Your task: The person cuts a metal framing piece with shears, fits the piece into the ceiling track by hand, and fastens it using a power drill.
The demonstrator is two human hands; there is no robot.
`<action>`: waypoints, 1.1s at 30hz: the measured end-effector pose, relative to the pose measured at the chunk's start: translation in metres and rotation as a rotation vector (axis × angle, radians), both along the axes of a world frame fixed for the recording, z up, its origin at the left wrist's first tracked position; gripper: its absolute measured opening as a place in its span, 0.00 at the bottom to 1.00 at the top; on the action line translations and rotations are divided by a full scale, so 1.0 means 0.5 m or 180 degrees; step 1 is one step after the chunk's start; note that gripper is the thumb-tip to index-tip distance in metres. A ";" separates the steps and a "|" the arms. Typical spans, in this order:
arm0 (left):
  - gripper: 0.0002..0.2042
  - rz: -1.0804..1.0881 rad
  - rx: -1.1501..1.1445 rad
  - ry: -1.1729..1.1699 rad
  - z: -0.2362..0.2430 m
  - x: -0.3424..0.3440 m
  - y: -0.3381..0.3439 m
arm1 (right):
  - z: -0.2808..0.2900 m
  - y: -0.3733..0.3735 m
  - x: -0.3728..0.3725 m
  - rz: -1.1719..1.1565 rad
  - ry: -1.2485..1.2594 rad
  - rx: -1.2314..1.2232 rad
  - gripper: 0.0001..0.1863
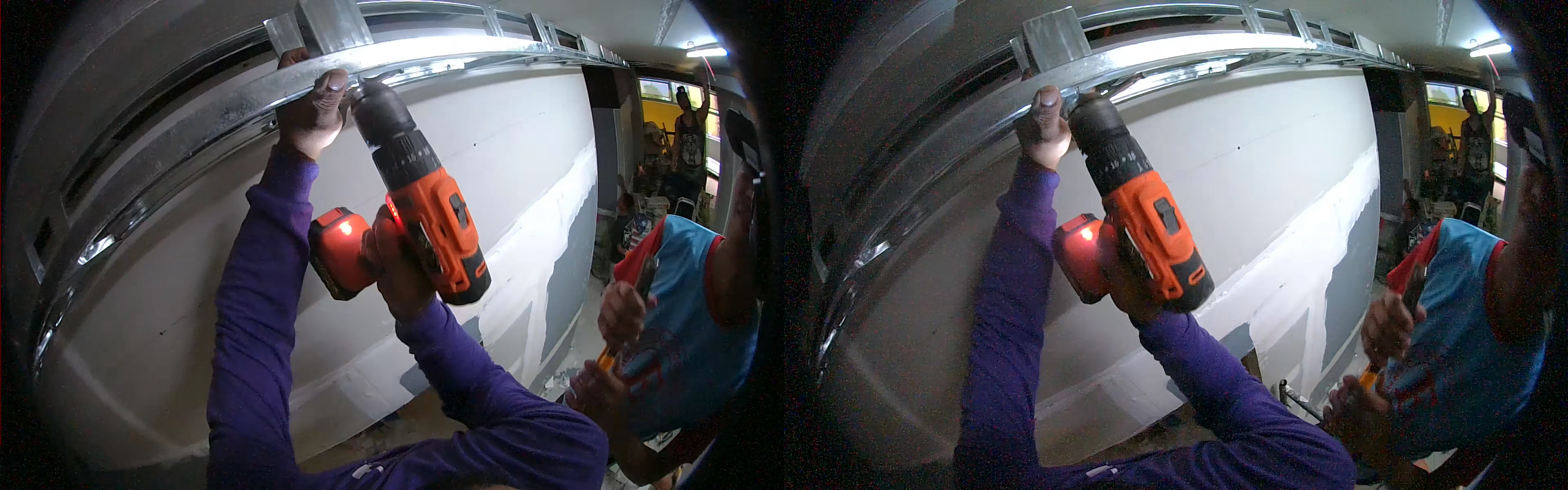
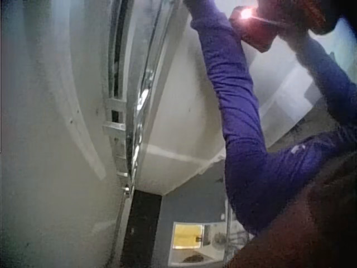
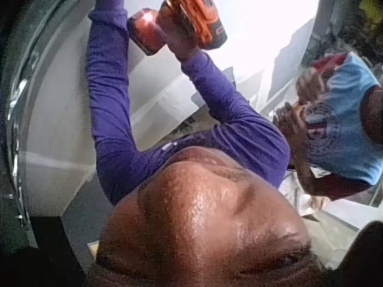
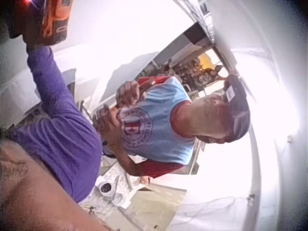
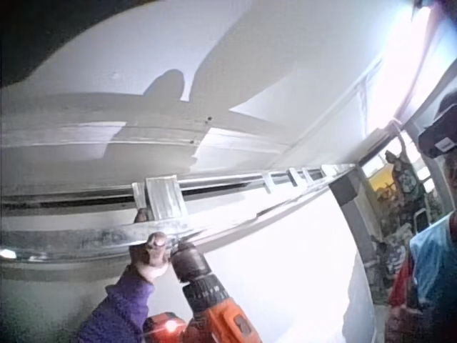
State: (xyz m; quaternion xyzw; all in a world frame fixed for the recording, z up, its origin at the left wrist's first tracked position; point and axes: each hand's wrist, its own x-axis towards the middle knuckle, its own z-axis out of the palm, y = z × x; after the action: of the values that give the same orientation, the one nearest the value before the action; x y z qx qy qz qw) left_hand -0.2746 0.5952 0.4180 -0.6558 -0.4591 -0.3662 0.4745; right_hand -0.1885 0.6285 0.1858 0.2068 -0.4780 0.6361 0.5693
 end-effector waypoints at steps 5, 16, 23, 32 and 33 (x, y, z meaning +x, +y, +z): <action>0.13 0.0622 0.0975 0.1391 0.009 0.019 0.006 | 0.004 -0.009 0.009 0.0315 0.0216 -0.0366 0.07; 0.05 -0.0040 0.0956 0.1315 -0.002 0.036 0.021 | 0.022 -0.028 0.052 0.0332 0.0340 -0.0627 0.03; 0.08 0.0391 0.1364 0.2301 0.019 0.017 -0.008 | -0.130 -0.039 0.085 -0.0267 -0.0258 -0.0429 0.08; 0.12 0.0814 0.1426 0.2434 0.030 -0.002 0.038 | -0.306 -0.105 0.207 -0.1353 -0.1353 -0.0166 0.21; 0.13 0.1147 0.1323 0.2299 0.035 -0.031 0.045 | -0.291 -0.136 0.231 -0.0982 -0.1081 -0.0559 0.19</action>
State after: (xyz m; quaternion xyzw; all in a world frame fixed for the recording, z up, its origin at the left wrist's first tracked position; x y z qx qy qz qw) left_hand -0.2904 0.6175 0.4352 -0.5419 -0.2876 -0.1099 0.7820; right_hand -0.0729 0.5606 0.0406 -0.0288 -0.5356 0.6064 0.5870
